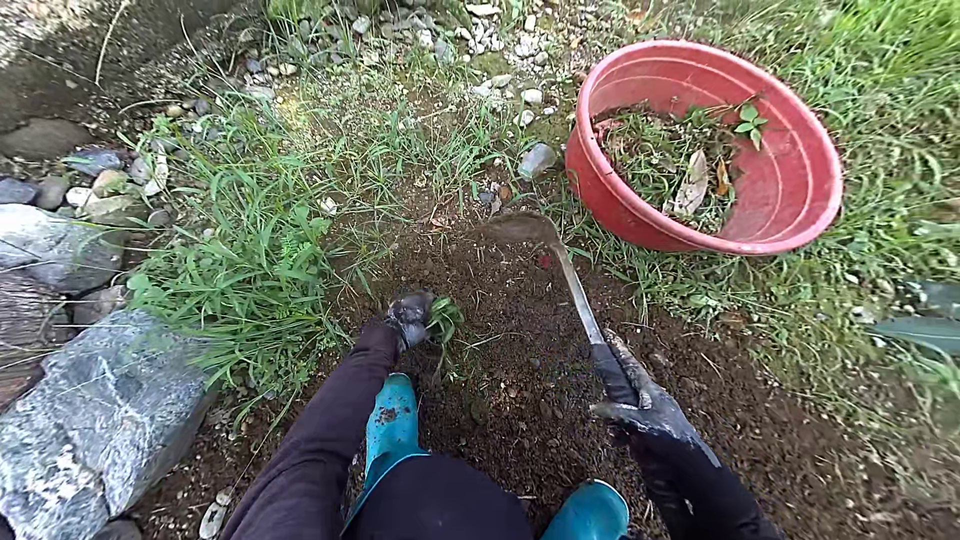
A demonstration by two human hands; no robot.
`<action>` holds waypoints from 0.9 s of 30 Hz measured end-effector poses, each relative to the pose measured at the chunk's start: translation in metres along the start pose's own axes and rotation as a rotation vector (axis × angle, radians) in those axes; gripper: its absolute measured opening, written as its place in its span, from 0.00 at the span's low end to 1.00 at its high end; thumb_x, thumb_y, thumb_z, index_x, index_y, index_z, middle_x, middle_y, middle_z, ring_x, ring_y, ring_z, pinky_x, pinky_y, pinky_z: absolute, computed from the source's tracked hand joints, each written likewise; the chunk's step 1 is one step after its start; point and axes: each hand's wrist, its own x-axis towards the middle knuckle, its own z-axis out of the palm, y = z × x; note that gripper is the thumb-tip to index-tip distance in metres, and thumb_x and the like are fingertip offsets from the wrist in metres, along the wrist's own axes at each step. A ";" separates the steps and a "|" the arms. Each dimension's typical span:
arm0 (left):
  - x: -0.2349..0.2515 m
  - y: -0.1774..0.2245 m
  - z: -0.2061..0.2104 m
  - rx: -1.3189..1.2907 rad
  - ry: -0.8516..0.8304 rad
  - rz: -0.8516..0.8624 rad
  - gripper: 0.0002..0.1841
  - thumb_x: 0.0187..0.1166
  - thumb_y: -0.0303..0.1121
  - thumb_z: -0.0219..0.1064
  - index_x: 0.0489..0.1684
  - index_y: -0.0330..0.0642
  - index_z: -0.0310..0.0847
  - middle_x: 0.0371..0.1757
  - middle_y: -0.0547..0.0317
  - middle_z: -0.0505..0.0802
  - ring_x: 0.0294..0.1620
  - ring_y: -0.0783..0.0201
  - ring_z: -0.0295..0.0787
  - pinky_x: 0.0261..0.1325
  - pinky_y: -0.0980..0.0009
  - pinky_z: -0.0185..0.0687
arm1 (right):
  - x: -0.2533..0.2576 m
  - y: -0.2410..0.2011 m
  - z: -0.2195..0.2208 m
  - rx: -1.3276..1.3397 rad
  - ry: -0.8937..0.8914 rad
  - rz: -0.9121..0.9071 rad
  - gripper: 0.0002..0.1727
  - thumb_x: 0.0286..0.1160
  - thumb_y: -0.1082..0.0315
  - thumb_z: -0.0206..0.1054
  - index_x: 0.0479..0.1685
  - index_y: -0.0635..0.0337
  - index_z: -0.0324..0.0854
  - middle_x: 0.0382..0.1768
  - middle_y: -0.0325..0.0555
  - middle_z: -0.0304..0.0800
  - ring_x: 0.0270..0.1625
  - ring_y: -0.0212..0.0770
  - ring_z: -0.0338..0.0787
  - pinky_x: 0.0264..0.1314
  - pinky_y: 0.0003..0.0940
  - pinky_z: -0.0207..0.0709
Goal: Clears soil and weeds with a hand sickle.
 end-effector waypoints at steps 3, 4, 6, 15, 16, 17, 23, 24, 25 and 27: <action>-0.031 0.026 0.017 -0.049 -0.057 0.213 0.25 0.76 0.28 0.71 0.74 0.31 0.78 0.69 0.29 0.85 0.72 0.36 0.82 0.77 0.41 0.74 | -0.002 0.014 -0.002 0.023 0.077 0.024 0.62 0.51 0.74 0.75 0.96 0.31 0.46 0.54 0.56 0.85 0.24 0.40 0.82 0.23 0.40 0.79; -0.031 0.034 0.019 -0.041 -0.063 0.243 0.29 0.74 0.26 0.71 0.78 0.34 0.75 0.71 0.29 0.83 0.71 0.34 0.83 0.73 0.40 0.77 | -0.001 0.018 0.000 0.013 0.093 0.049 0.62 0.54 0.76 0.75 0.96 0.31 0.46 0.52 0.57 0.85 0.24 0.41 0.81 0.24 0.41 0.78; -0.009 0.047 0.012 -0.053 -0.032 0.194 0.42 0.70 0.24 0.74 0.90 0.36 0.61 0.85 0.28 0.70 0.76 0.34 0.79 0.74 0.41 0.77 | 0.004 0.025 0.006 -0.006 0.100 0.108 0.61 0.57 0.77 0.74 0.96 0.31 0.45 0.49 0.59 0.85 0.23 0.43 0.81 0.24 0.43 0.78; 0.003 0.062 0.038 0.170 -0.192 0.193 0.18 0.79 0.32 0.69 0.64 0.34 0.85 0.63 0.36 0.90 0.68 0.38 0.85 0.72 0.39 0.77 | 0.014 0.040 0.012 -0.015 0.064 0.167 0.61 0.60 0.78 0.74 0.96 0.29 0.43 0.49 0.60 0.85 0.23 0.45 0.81 0.25 0.45 0.79; -0.021 0.074 0.042 0.210 -0.239 0.203 0.17 0.80 0.31 0.68 0.63 0.33 0.85 0.64 0.36 0.89 0.69 0.38 0.85 0.73 0.40 0.76 | 0.014 0.042 0.013 -0.002 0.073 0.166 0.60 0.60 0.77 0.74 0.96 0.28 0.44 0.49 0.60 0.85 0.23 0.45 0.82 0.24 0.44 0.79; -0.041 0.093 0.043 0.281 -0.314 0.095 0.18 0.84 0.29 0.65 0.69 0.36 0.83 0.71 0.40 0.87 0.75 0.41 0.81 0.79 0.43 0.72 | 0.012 0.040 0.013 0.016 0.088 0.156 0.60 0.58 0.77 0.75 0.95 0.28 0.47 0.51 0.60 0.85 0.23 0.45 0.82 0.24 0.45 0.80; -0.020 0.046 0.060 0.351 -0.425 0.003 0.28 0.85 0.33 0.61 0.86 0.42 0.68 0.78 0.34 0.81 0.77 0.31 0.77 0.75 0.33 0.71 | 0.000 0.006 0.001 0.165 0.096 -0.068 0.67 0.44 0.66 0.76 0.96 0.37 0.39 0.43 0.44 0.86 0.25 0.35 0.87 0.22 0.36 0.85; -0.019 0.046 0.062 0.403 -0.441 0.046 0.23 0.84 0.30 0.62 0.78 0.40 0.76 0.78 0.38 0.82 0.77 0.33 0.77 0.76 0.34 0.71 | 0.000 0.006 -0.001 0.133 0.051 -0.061 0.67 0.45 0.66 0.76 0.96 0.39 0.38 0.40 0.43 0.86 0.25 0.36 0.88 0.24 0.37 0.86; -0.022 0.046 0.063 0.450 -0.451 0.102 0.19 0.83 0.28 0.62 0.72 0.39 0.81 0.76 0.40 0.83 0.77 0.34 0.77 0.76 0.35 0.71 | -0.001 0.008 -0.002 0.045 -0.015 -0.016 0.65 0.48 0.67 0.75 0.96 0.41 0.38 0.39 0.45 0.86 0.25 0.38 0.87 0.26 0.40 0.86; -0.031 0.045 0.063 0.489 -0.454 0.181 0.18 0.83 0.26 0.61 0.70 0.39 0.83 0.73 0.40 0.85 0.76 0.35 0.79 0.76 0.36 0.72 | -0.004 0.013 -0.005 -0.239 -0.205 0.123 0.60 0.58 0.73 0.75 0.96 0.40 0.41 0.47 0.62 0.87 0.33 0.54 0.88 0.37 0.55 0.84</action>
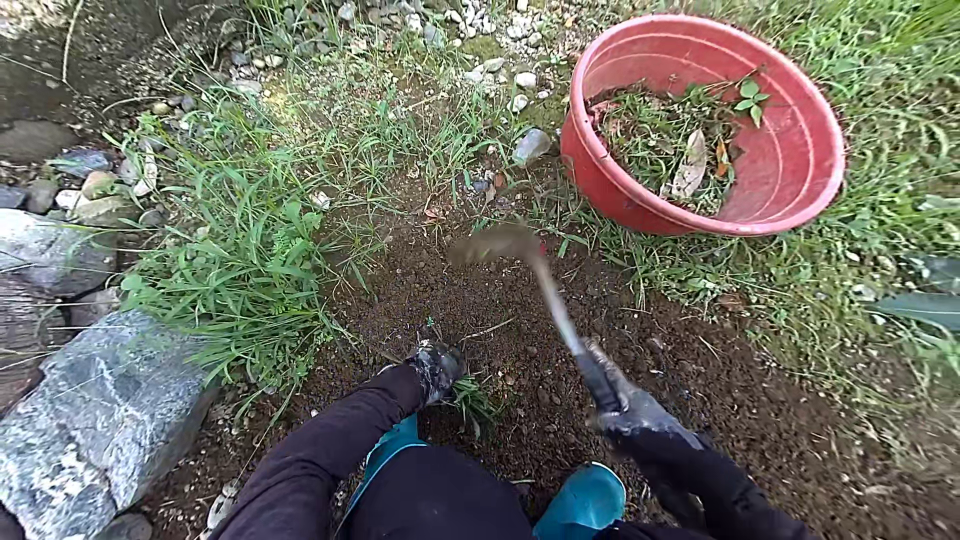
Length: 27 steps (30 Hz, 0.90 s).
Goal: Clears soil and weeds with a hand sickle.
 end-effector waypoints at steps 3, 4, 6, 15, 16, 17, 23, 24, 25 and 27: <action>-0.016 0.001 -0.001 -0.014 0.056 -0.047 0.28 0.83 0.22 0.59 0.86 0.44 0.69 0.74 0.35 0.83 0.73 0.31 0.80 0.72 0.35 0.75 | -0.001 0.011 -0.007 -0.168 -0.128 0.056 0.62 0.53 0.70 0.76 0.97 0.34 0.43 0.60 0.69 0.85 0.46 0.64 0.89 0.45 0.65 0.81; -0.019 0.001 -0.004 -0.043 0.062 -0.117 0.34 0.83 0.21 0.58 0.92 0.49 0.60 0.77 0.35 0.80 0.72 0.31 0.81 0.70 0.35 0.77 | -0.005 0.006 -0.013 -0.154 -0.107 0.024 0.61 0.53 0.69 0.77 0.96 0.34 0.46 0.60 0.67 0.86 0.44 0.62 0.89 0.43 0.63 0.82; -0.018 -0.003 -0.017 -0.125 0.037 -0.248 0.41 0.81 0.22 0.61 0.97 0.56 0.49 0.87 0.36 0.68 0.74 0.28 0.78 0.69 0.33 0.77 | -0.012 -0.012 -0.017 -0.030 -0.029 -0.056 0.60 0.52 0.68 0.78 0.95 0.35 0.50 0.56 0.62 0.87 0.35 0.53 0.88 0.34 0.54 0.83; -0.051 -0.014 0.002 -0.206 0.164 0.048 0.16 0.80 0.27 0.66 0.63 0.31 0.85 0.63 0.33 0.90 0.69 0.34 0.84 0.73 0.37 0.74 | 0.010 -0.017 -0.009 -0.148 -0.192 0.094 0.61 0.60 0.75 0.77 0.96 0.36 0.42 0.61 0.70 0.83 0.47 0.65 0.88 0.46 0.66 0.82; -0.055 -0.016 0.011 -0.212 0.222 0.117 0.14 0.77 0.26 0.68 0.58 0.32 0.87 0.59 0.33 0.91 0.66 0.33 0.86 0.69 0.36 0.76 | 0.006 -0.012 -0.014 -0.150 -0.202 0.094 0.62 0.57 0.73 0.77 0.97 0.35 0.42 0.62 0.69 0.83 0.47 0.64 0.88 0.45 0.65 0.82; -0.058 -0.014 0.012 -0.204 0.249 0.130 0.14 0.77 0.26 0.68 0.59 0.32 0.86 0.61 0.33 0.90 0.66 0.32 0.85 0.68 0.35 0.76 | 0.001 -0.012 -0.018 -0.134 -0.180 0.071 0.62 0.55 0.70 0.77 0.96 0.34 0.43 0.61 0.66 0.83 0.43 0.60 0.88 0.40 0.61 0.82; 0.018 -0.036 -0.026 0.032 0.292 0.037 0.18 0.81 0.22 0.62 0.68 0.35 0.83 0.90 0.46 0.70 0.95 0.38 0.51 0.92 0.32 0.34 | -0.020 -0.053 -0.026 0.143 0.015 -0.130 0.67 0.42 0.67 0.79 0.96 0.33 0.45 0.55 0.48 0.85 0.27 0.37 0.84 0.23 0.38 0.82; 0.031 -0.044 -0.025 0.041 0.303 0.064 0.17 0.79 0.22 0.63 0.65 0.34 0.84 0.84 0.44 0.78 0.93 0.38 0.57 0.93 0.33 0.36 | -0.022 -0.060 -0.029 0.160 0.038 -0.167 0.67 0.41 0.67 0.79 0.96 0.32 0.45 0.52 0.46 0.86 0.25 0.35 0.84 0.21 0.35 0.82; 0.036 -0.046 -0.025 0.050 0.312 0.079 0.17 0.79 0.23 0.64 0.65 0.34 0.84 0.77 0.40 0.83 0.87 0.37 0.66 0.91 0.36 0.44 | -0.023 -0.065 -0.032 0.166 0.064 -0.197 0.67 0.40 0.67 0.78 0.96 0.32 0.45 0.47 0.44 0.86 0.23 0.34 0.84 0.19 0.34 0.82; 0.023 -0.044 -0.025 0.026 0.307 0.086 0.20 0.77 0.24 0.67 0.69 0.33 0.81 0.70 0.34 0.86 0.78 0.33 0.76 0.83 0.36 0.62 | -0.028 -0.065 -0.039 0.166 0.113 -0.236 0.68 0.38 0.67 0.78 0.96 0.34 0.46 0.46 0.41 0.86 0.22 0.32 0.83 0.19 0.31 0.82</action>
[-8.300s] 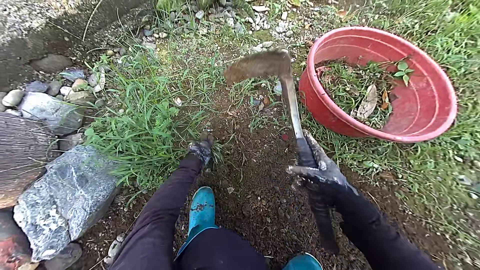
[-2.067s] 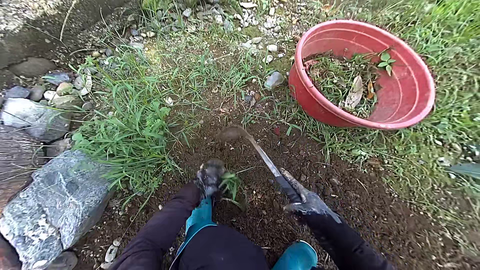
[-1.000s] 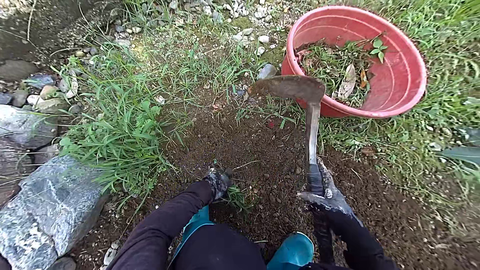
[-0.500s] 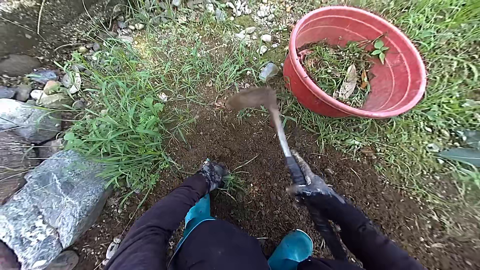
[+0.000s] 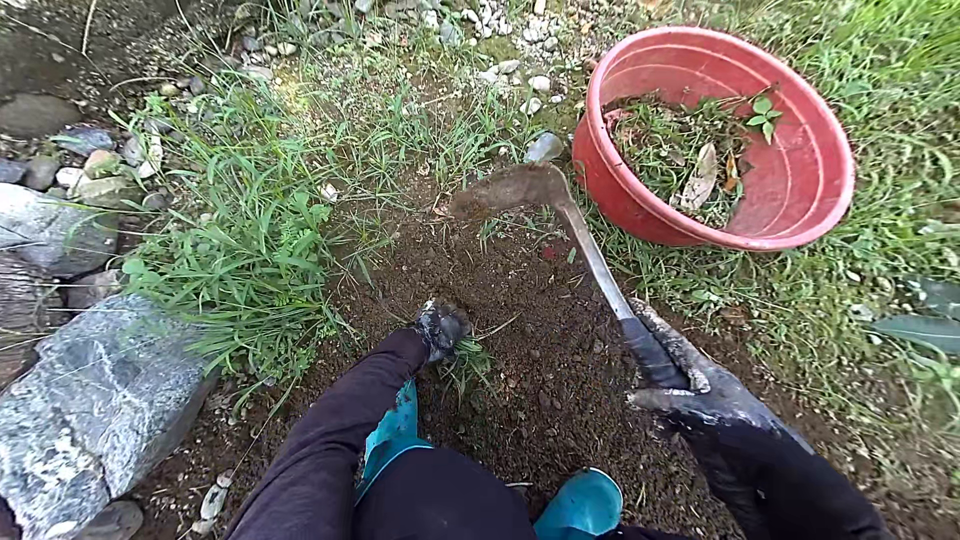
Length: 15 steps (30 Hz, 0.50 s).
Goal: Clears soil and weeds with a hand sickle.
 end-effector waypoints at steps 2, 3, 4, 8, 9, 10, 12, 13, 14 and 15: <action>-0.031 0.002 -0.002 -0.152 0.066 -0.120 0.19 0.78 0.25 0.67 0.68 0.31 0.82 0.67 0.31 0.87 0.74 0.32 0.80 0.76 0.36 0.70 | -0.007 -0.001 -0.007 0.008 0.041 -0.041 0.68 0.37 0.68 0.78 0.96 0.36 0.46 0.51 0.40 0.86 0.24 0.30 0.84 0.20 0.30 0.82; -0.049 -0.001 -0.001 -0.271 0.153 -0.258 0.18 0.81 0.27 0.65 0.66 0.29 0.82 0.66 0.30 0.88 0.73 0.33 0.81 0.76 0.37 0.72 | -0.007 0.000 -0.008 0.039 0.056 -0.070 0.68 0.37 0.68 0.79 0.96 0.37 0.46 0.51 0.38 0.86 0.25 0.29 0.85 0.20 0.28 0.83; -0.066 -0.007 0.000 -0.358 0.246 -0.404 0.19 0.82 0.30 0.65 0.66 0.27 0.82 0.66 0.29 0.88 0.72 0.34 0.82 0.76 0.38 0.72 | -0.006 0.002 -0.006 0.062 0.064 -0.098 0.68 0.38 0.66 0.79 0.96 0.38 0.45 0.49 0.35 0.86 0.26 0.27 0.85 0.20 0.27 0.83; -0.110 -0.029 0.006 -0.306 0.194 -0.552 0.26 0.76 0.32 0.70 0.72 0.28 0.78 0.71 0.26 0.82 0.74 0.30 0.79 0.75 0.36 0.71 | 0.022 0.021 0.028 -0.022 -0.097 0.034 0.67 0.46 0.66 0.77 0.96 0.37 0.38 0.38 0.44 0.86 0.24 0.39 0.86 0.25 0.40 0.86; -0.114 -0.027 0.006 -0.267 0.108 -0.530 0.27 0.76 0.31 0.70 0.75 0.32 0.76 0.73 0.28 0.81 0.73 0.30 0.79 0.74 0.36 0.73 | 0.028 0.029 0.035 -0.145 -0.181 0.112 0.63 0.52 0.69 0.76 0.96 0.38 0.39 0.41 0.53 0.87 0.27 0.47 0.87 0.30 0.48 0.84; -0.118 -0.025 0.006 -0.239 0.047 -0.527 0.30 0.75 0.31 0.71 0.80 0.38 0.74 0.77 0.32 0.79 0.73 0.32 0.80 0.71 0.36 0.76 | 0.033 0.039 0.040 -0.290 -0.273 0.194 0.60 0.59 0.71 0.76 0.96 0.37 0.42 0.48 0.63 0.88 0.34 0.57 0.89 0.38 0.58 0.84; -0.123 -0.029 0.007 -0.218 -0.015 -0.555 0.40 0.73 0.30 0.73 0.91 0.49 0.62 0.86 0.37 0.71 0.73 0.33 0.81 0.69 0.36 0.79 | 0.036 0.054 0.042 -0.440 -0.397 0.276 0.59 0.61 0.71 0.76 0.96 0.33 0.43 0.59 0.69 0.85 0.46 0.65 0.89 0.47 0.67 0.81; -0.122 -0.032 0.009 -0.224 -0.034 -0.576 0.43 0.73 0.31 0.73 0.94 0.51 0.57 0.88 0.38 0.68 0.74 0.32 0.80 0.68 0.35 0.79 | 0.034 0.053 0.036 -0.445 -0.407 0.264 0.60 0.57 0.69 0.76 0.96 0.33 0.44 0.62 0.68 0.84 0.48 0.64 0.89 0.48 0.66 0.81; -0.118 -0.034 0.012 -0.235 -0.058 -0.603 0.44 0.74 0.31 0.73 0.95 0.49 0.55 0.89 0.38 0.67 0.75 0.32 0.80 0.69 0.35 0.79 | 0.030 0.050 0.029 -0.433 -0.386 0.233 0.62 0.52 0.67 0.77 0.96 0.35 0.46 0.63 0.67 0.84 0.48 0.63 0.89 0.47 0.65 0.82; -0.113 -0.035 0.015 -0.252 -0.088 -0.629 0.42 0.76 0.32 0.72 0.94 0.47 0.56 0.88 0.37 0.69 0.75 0.31 0.79 0.70 0.34 0.78 | 0.023 0.041 0.023 -0.393 -0.350 0.204 0.63 0.49 0.67 0.79 0.96 0.37 0.48 0.64 0.66 0.84 0.49 0.62 0.90 0.47 0.63 0.83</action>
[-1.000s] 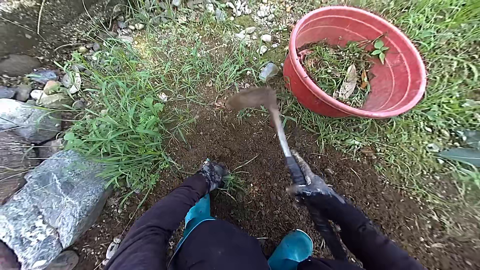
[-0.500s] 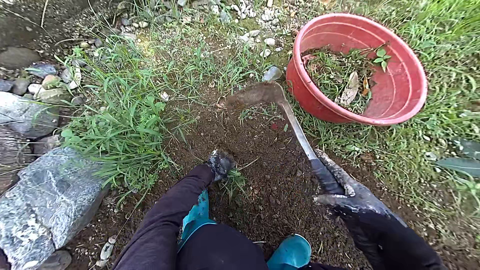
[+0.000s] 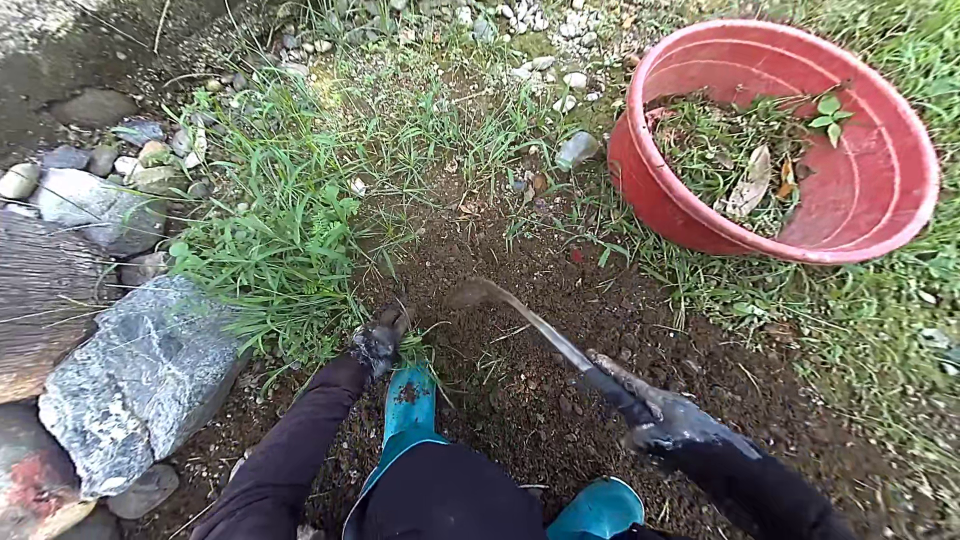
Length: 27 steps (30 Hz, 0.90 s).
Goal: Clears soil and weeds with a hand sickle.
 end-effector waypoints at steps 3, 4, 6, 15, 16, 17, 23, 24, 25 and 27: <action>0.012 0.013 0.004 -0.068 0.011 -0.019 0.30 0.80 0.31 0.66 0.85 0.40 0.69 0.80 0.34 0.78 0.78 0.34 0.77 0.76 0.35 0.72 | -0.016 -0.027 -0.009 0.239 0.191 -0.129 0.64 0.45 0.66 0.79 0.95 0.38 0.48 0.52 0.55 0.87 0.29 0.45 0.86 0.28 0.46 0.83; 0.012 0.019 0.005 -0.084 0.010 0.006 0.27 0.81 0.31 0.65 0.82 0.38 0.72 0.78 0.35 0.80 0.78 0.35 0.77 0.77 0.36 0.71 | -0.013 -0.037 -0.008 0.312 0.231 -0.166 0.64 0.46 0.65 0.78 0.96 0.36 0.44 0.48 0.50 0.86 0.24 0.40 0.84 0.24 0.41 0.83; 0.004 0.028 0.007 -0.119 0.019 0.116 0.23 0.79 0.32 0.67 0.73 0.35 0.80 0.74 0.35 0.84 0.76 0.36 0.79 0.78 0.37 0.71 | 0.008 -0.056 -0.002 0.358 0.225 -0.165 0.64 0.53 0.68 0.75 0.96 0.34 0.36 0.43 0.50 0.84 0.22 0.41 0.83 0.24 0.42 0.84; -0.040 0.054 0.024 -0.088 -0.097 0.388 0.20 0.92 0.38 0.52 0.71 0.35 0.80 0.69 0.37 0.88 0.74 0.37 0.81 0.77 0.39 0.71 | 0.002 -0.033 0.000 0.068 -0.034 -0.013 0.60 0.57 0.68 0.76 0.96 0.31 0.45 0.54 0.61 0.86 0.32 0.52 0.86 0.33 0.54 0.83; -0.034 0.057 0.026 -0.054 -0.092 0.429 0.19 0.92 0.36 0.53 0.68 0.35 0.82 0.68 0.38 0.88 0.73 0.37 0.82 0.76 0.39 0.73 | -0.003 -0.039 -0.003 0.116 0.004 -0.053 0.60 0.54 0.67 0.77 0.96 0.33 0.46 0.52 0.59 0.87 0.30 0.49 0.86 0.31 0.51 0.83; -0.027 0.061 0.029 -0.015 -0.074 0.479 0.17 0.90 0.34 0.54 0.64 0.35 0.83 0.66 0.39 0.89 0.71 0.37 0.83 0.74 0.39 0.74 | -0.005 -0.047 -0.002 0.191 0.043 -0.092 0.62 0.51 0.67 0.77 0.96 0.33 0.45 0.48 0.54 0.86 0.25 0.44 0.84 0.26 0.45 0.83; -0.017 0.074 0.015 0.076 0.019 0.205 0.30 0.83 0.24 0.60 0.89 0.46 0.66 0.89 0.41 0.71 0.72 0.33 0.82 0.68 0.37 0.79 | 0.037 -0.056 0.018 -0.174 0.026 -0.041 0.60 0.64 0.72 0.74 0.97 0.34 0.38 0.58 0.67 0.87 0.47 0.63 0.91 0.50 0.65 0.83; -0.015 0.072 0.006 0.078 -0.007 0.093 0.35 0.84 0.26 0.60 0.94 0.49 0.56 0.91 0.40 0.66 0.72 0.32 0.82 0.66 0.36 0.80 | 0.038 -0.046 0.017 -0.266 -0.016 0.003 0.60 0.65 0.72 0.75 0.97 0.33 0.38 0.63 0.70 0.85 0.57 0.69 0.89 0.60 0.71 0.77; -0.011 0.065 0.000 0.082 -0.046 0.011 0.38 0.82 0.26 0.62 0.96 0.49 0.52 0.92 0.39 0.63 0.73 0.31 0.80 0.67 0.35 0.80 | 0.035 -0.037 0.015 -0.276 -0.027 0.022 0.60 0.65 0.71 0.76 0.97 0.32 0.39 0.64 0.70 0.85 0.59 0.70 0.88 0.61 0.73 0.76; -0.003 0.046 0.001 0.055 -0.066 -0.033 0.32 0.79 0.28 0.65 0.87 0.42 0.65 0.84 0.36 0.74 0.76 0.32 0.78 0.70 0.34 0.76 | 0.020 -0.020 0.006 -0.178 0.027 -0.013 0.61 0.56 0.67 0.78 0.96 0.33 0.44 0.61 0.68 0.86 0.52 0.67 0.89 0.52 0.70 0.79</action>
